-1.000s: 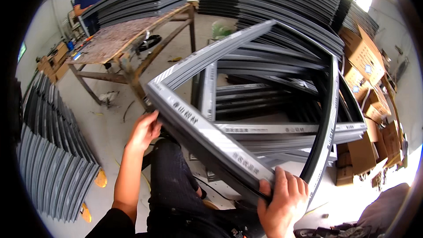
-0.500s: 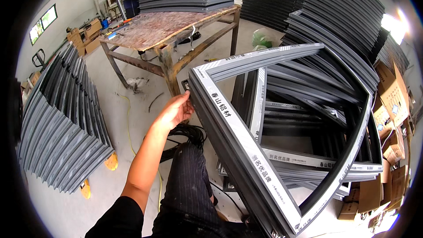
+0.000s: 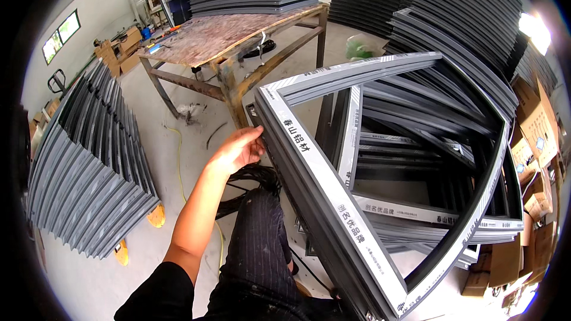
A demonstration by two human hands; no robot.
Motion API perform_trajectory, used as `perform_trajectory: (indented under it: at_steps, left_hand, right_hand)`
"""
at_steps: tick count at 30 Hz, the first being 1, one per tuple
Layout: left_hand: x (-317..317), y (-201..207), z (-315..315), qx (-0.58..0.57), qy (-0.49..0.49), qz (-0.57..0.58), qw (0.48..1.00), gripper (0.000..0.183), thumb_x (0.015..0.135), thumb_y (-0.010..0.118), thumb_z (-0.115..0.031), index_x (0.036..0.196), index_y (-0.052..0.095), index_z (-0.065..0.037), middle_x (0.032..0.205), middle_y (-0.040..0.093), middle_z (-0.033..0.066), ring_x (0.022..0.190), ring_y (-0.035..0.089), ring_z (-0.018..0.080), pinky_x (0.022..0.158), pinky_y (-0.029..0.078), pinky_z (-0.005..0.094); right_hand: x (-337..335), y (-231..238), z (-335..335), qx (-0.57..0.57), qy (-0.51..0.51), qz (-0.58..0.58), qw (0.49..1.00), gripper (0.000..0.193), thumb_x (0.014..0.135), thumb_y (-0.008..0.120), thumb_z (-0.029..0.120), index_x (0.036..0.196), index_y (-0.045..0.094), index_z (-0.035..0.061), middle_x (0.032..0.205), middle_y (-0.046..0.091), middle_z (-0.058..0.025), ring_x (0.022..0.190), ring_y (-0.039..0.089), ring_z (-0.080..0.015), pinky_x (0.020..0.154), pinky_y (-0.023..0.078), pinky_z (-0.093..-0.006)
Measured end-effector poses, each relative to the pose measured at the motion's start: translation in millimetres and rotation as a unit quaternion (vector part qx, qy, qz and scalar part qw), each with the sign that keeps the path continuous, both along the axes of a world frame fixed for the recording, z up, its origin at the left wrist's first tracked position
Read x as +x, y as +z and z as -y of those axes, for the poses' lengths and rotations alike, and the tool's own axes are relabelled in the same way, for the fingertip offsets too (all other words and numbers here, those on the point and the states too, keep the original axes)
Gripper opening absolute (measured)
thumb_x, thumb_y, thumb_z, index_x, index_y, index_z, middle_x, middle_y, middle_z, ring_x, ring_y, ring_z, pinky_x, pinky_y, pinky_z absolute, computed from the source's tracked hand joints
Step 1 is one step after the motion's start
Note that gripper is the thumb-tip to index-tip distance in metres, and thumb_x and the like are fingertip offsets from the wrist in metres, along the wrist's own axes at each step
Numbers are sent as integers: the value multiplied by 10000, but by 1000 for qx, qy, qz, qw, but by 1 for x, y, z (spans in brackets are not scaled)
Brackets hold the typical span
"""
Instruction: The person applies a rubber seal to metal window frames using a pair of shears to cut the rubber and presses the seal into the frame channel by hand.
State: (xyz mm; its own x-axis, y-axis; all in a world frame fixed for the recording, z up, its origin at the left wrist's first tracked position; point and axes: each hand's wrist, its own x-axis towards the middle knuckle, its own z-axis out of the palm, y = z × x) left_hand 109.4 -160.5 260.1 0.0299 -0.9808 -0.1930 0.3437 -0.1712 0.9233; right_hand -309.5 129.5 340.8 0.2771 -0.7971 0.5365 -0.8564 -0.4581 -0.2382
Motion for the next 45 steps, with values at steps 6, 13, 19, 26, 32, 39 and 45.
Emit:
perform_trajectory:
  at_steps: [6,13,19,26,32,39,45]
  left_hand:
    - [6,-9,7,-16,-14,-16,1000,255,894,648,-333,877,599,-83,703,612,16,596,572,110,532,447,229]
    - [-13,0,-15,32,-67,-22,997,322,900,636,-394,871,595,-76,697,637,50,601,613,112,479,453,217]
    - [-20,-13,-19,-19,-7,-12,1000,390,915,599,-428,825,580,-49,639,625,66,534,607,127,440,478,229]
    - [-49,-19,-46,-48,-45,11,998,448,950,519,-468,831,557,-38,592,582,43,491,577,120,406,468,238]
    - [-87,6,-74,-5,-65,27,998,469,951,520,-469,799,583,-30,592,581,26,486,570,112,420,471,228]
    - [-94,6,-91,12,-157,-41,987,461,959,524,-424,797,626,-5,623,609,60,474,563,118,406,466,240]
    - [-104,-10,-94,-34,-189,-32,981,512,971,487,-434,840,645,34,620,618,80,481,596,123,414,485,217]
  right_hand:
    - [-9,7,3,169,22,85,982,100,778,668,24,864,645,-20,727,606,-151,605,567,-310,546,447,-381]
    - [-9,7,2,244,21,268,932,94,787,670,25,830,629,-48,670,557,-109,565,489,-191,515,372,-302]
    - [-10,5,1,254,-8,278,926,84,784,666,-24,857,632,-50,689,564,-83,568,464,-145,515,364,-270]
    - [-20,-16,-5,236,-44,298,924,158,794,662,-76,949,644,-49,766,597,-50,636,493,-82,539,382,-212]
    - [-23,-16,-6,229,-51,256,938,197,776,660,-69,971,655,-42,768,629,-70,627,521,-96,535,408,-224]
    - [-22,-19,-3,238,-47,259,935,203,744,695,-47,945,680,-18,783,651,-59,622,542,-102,512,395,-224]
    - [-20,-17,0,251,-47,271,928,198,746,704,-40,941,681,-13,757,634,-48,604,520,-98,503,385,-229]
